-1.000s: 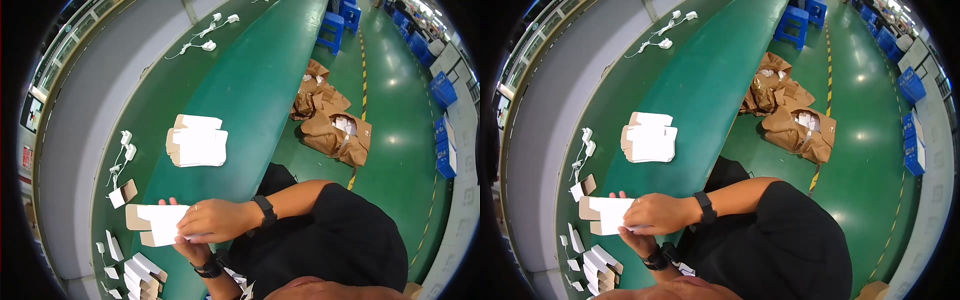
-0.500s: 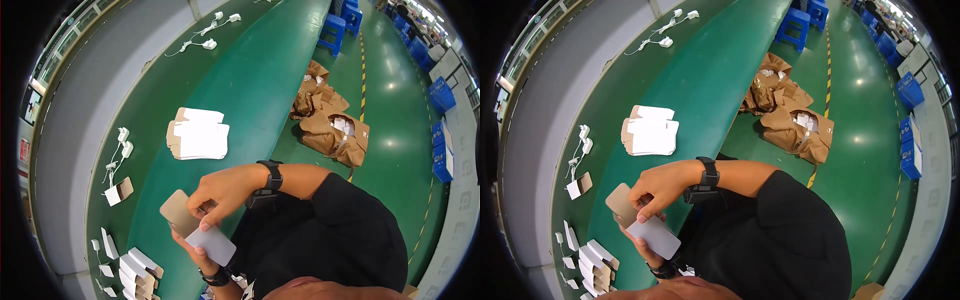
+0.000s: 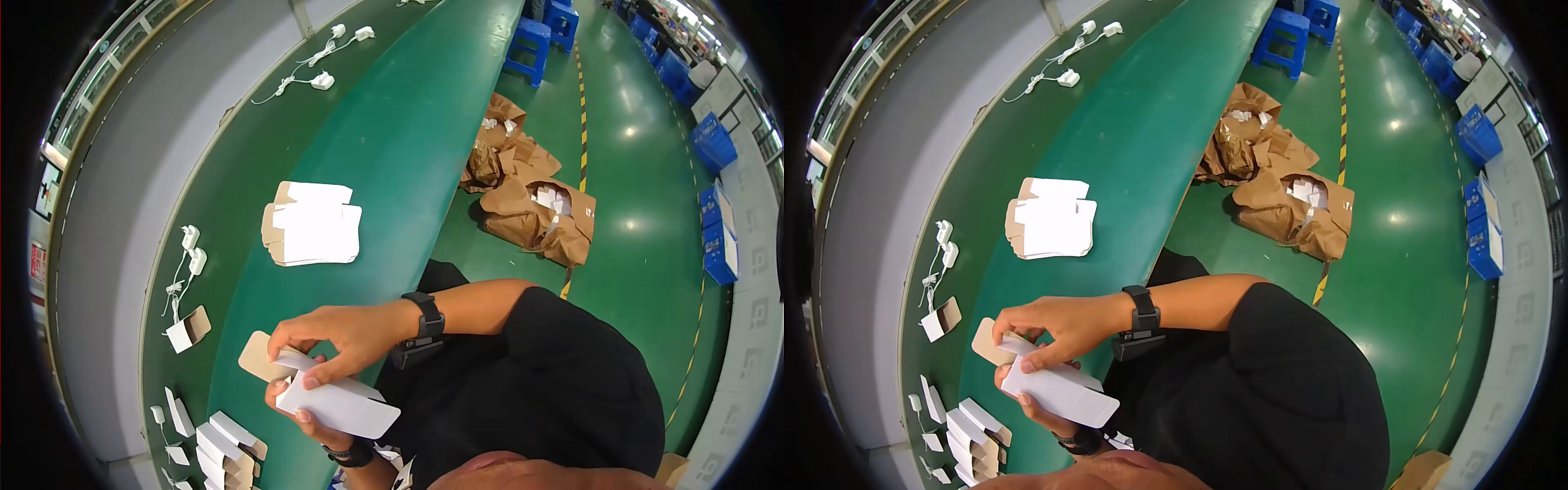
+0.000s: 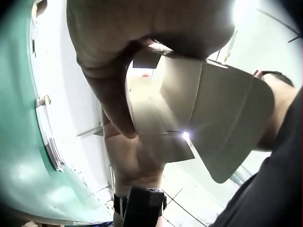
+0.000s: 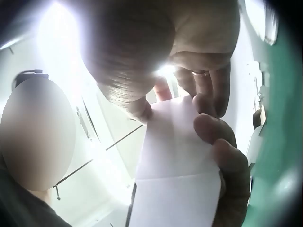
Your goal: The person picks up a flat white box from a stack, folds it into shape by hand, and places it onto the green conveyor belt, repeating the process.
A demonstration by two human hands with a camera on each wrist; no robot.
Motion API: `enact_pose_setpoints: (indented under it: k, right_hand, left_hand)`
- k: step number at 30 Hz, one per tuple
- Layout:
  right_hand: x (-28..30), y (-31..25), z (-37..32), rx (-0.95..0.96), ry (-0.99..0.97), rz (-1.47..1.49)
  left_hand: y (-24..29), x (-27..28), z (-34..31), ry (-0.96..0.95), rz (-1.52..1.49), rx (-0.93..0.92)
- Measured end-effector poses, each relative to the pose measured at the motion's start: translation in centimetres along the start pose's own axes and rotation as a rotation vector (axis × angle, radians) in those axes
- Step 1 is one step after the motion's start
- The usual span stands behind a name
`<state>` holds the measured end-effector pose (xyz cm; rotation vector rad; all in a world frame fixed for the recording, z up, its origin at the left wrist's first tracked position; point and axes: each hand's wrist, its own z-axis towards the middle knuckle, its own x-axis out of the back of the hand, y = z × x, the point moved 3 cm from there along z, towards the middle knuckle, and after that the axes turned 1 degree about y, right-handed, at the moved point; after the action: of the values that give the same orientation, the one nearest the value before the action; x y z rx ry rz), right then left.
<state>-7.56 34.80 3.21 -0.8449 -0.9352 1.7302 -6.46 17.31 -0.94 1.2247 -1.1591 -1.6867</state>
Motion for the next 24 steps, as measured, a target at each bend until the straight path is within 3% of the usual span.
enact_pose_setpoints:
  k: [4,6,9,10,13,16,18,21,24]
  right_hand:
    - [0.6,1.1,0.0,-0.094,-0.227,-0.193]
    - [1.0,1.3,-0.2,-0.089,-0.229,-0.185]
    - [1.0,0.4,0.1,-0.062,-0.227,-0.174]
    - [0.8,-0.1,0.2,-0.037,-0.153,-0.144]
    - [0.4,-1.6,0.6,0.017,0.002,-0.089]
    - [0.3,-2.8,1.1,0.247,0.099,-0.078]
    - [1.0,-3.0,1.0,0.266,0.035,-0.165]
    - [1.6,-2.8,0.4,0.290,-0.093,-0.330]
    - [2.2,-1.9,-0.2,0.046,-0.097,-0.156]
  left_hand:
    - [-0.2,-1.3,-0.6,0.095,-0.035,0.026]
    - [-0.4,-1.0,-0.8,0.134,-0.026,0.036]
    - [0.1,-0.8,-0.1,-0.065,0.025,0.070]
    - [0.0,-0.9,-0.1,-0.065,0.027,0.068]
    - [1.3,-2.8,0.5,0.258,0.129,-0.146]
    - [2.0,-3.3,1.2,0.256,0.148,-0.220]
    - [2.2,-3.2,1.3,0.263,0.159,-0.259]
    - [1.8,-2.3,0.8,0.034,0.156,-0.093]
    - [1.1,-1.7,0.1,-0.001,0.248,-0.110]
